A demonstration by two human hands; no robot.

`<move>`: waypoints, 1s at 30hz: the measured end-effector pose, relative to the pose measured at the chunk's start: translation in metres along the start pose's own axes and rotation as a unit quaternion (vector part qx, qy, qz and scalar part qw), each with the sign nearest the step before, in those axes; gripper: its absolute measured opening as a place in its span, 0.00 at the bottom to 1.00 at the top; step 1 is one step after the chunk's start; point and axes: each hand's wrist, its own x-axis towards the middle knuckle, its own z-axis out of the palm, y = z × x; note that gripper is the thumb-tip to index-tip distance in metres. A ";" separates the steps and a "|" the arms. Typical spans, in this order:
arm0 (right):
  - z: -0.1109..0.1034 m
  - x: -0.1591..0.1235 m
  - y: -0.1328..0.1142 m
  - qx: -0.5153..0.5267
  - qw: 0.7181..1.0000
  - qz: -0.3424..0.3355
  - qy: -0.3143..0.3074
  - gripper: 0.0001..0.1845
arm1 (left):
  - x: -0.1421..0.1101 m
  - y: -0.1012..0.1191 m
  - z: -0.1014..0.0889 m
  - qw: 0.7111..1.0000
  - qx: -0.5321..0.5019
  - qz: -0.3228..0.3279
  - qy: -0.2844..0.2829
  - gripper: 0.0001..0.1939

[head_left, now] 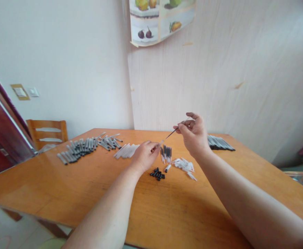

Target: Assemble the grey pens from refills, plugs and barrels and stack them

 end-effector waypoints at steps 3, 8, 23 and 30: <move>0.002 -0.002 -0.001 0.003 1.000 0.001 -0.003 0.23 | 0.000 0.001 0.000 1.000 -0.003 0.000 0.000 0.11; 0.004 -0.006 0.000 -0.010 1.000 -0.004 -0.013 0.22 | 0.001 0.002 0.001 1.000 -0.020 -0.003 0.000 0.12; 0.004 -0.011 0.008 -0.082 0.990 0.050 -0.101 0.17 | 0.003 0.004 0.006 0.973 -0.211 -0.073 -0.059 0.14; 0.005 -0.013 0.009 -0.100 0.977 0.108 -0.155 0.08 | 0.002 0.012 -0.001 0.909 -0.370 -0.169 -0.084 0.14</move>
